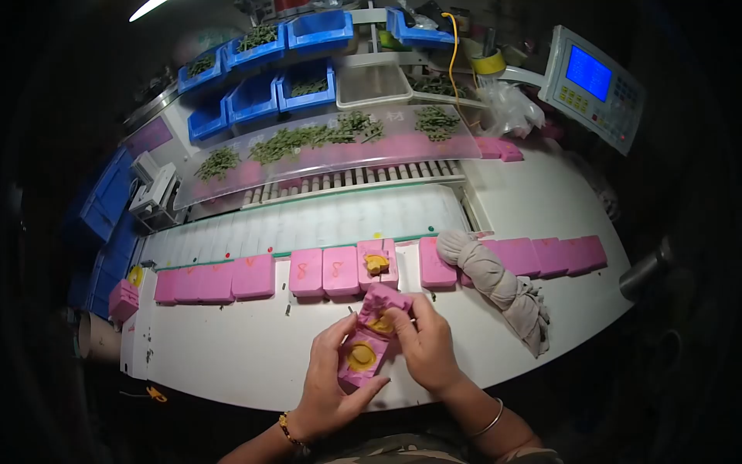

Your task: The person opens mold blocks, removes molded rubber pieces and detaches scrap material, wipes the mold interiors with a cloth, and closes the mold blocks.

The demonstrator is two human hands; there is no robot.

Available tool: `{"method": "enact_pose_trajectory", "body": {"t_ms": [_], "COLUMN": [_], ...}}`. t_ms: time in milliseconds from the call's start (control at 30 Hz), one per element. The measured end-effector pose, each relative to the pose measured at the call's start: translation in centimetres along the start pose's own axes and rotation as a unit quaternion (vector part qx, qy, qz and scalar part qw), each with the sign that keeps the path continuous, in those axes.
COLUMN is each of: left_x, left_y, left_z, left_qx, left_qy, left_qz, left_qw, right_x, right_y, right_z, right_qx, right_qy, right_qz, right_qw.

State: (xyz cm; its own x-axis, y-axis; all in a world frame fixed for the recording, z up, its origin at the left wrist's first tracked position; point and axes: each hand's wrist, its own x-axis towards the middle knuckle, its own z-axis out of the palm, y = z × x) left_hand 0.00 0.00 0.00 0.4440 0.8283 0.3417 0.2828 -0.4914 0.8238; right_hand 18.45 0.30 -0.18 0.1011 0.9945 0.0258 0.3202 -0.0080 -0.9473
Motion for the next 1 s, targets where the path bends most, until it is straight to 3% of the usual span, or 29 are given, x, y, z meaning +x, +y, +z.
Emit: {"method": "enact_pose_trajectory", "body": {"t_ms": [67, 100, 167, 200, 267, 500, 600, 667, 833, 967, 1000], "left_x": [-0.3, -0.7, -0.7, -0.7, -1.0, -0.5, -0.8, -0.8, 1.0, 1.7, 1.9], "left_y": [0.2, 0.4, 0.6, 0.5, 0.3, 1.2, 1.3, 1.5, 1.8, -0.1, -0.6], "left_z": [0.3, 0.0, 0.1, 0.3, 0.5, 0.3, 0.5, 0.7, -1.5, -1.9, -2.1], "left_qx": [0.031, 0.034, 0.017, 0.015, -0.137, -0.231, -0.188, -0.189, -0.323, -0.289, -0.341], "left_qy": [0.004, -0.001, -0.012, -0.012, 0.004, 0.02, 0.037, 0.116, 0.214, 0.283, 0.285], "left_qz": [0.027, 0.021, 0.001, 0.003, -0.063, -0.104, -0.089, -0.084, -0.135, -0.074, -0.065], "left_qw": [0.999, 0.999, 1.0, 1.0, 0.989, 0.967, 0.977, 0.971, 0.912, 0.911, 0.894], "right_x": [0.3, 0.3, 0.6, 0.5, 0.4, 0.5, 0.7, 0.7, -0.4, -1.9, -2.3], "right_y": [0.3, 0.3, 0.2, 0.2, -0.8, -1.6, -1.3, -1.3, -1.9, -2.0, -1.9], "right_z": [-0.2, 0.3, 0.7, 0.2, 0.1, 0.3, 0.5, 0.5, 0.6, 1.2, 1.3], "right_qx": [0.123, 0.128, 0.269, 0.259, 0.317, 0.485, 0.496, 0.49, 0.433, 0.427, 0.401], "right_qy": [0.046, 0.046, 0.079, 0.06, 0.064, 0.057, 0.04, 0.042, 0.048, -0.003, -0.034], "right_qz": [-0.054, -0.048, -0.06, -0.052, -0.04, 0.029, 0.06, 0.061, 0.049, 0.052, 0.071], "right_qw": [0.99, 0.989, 0.958, 0.963, 0.945, 0.872, 0.865, 0.869, 0.899, 0.903, 0.913]}}
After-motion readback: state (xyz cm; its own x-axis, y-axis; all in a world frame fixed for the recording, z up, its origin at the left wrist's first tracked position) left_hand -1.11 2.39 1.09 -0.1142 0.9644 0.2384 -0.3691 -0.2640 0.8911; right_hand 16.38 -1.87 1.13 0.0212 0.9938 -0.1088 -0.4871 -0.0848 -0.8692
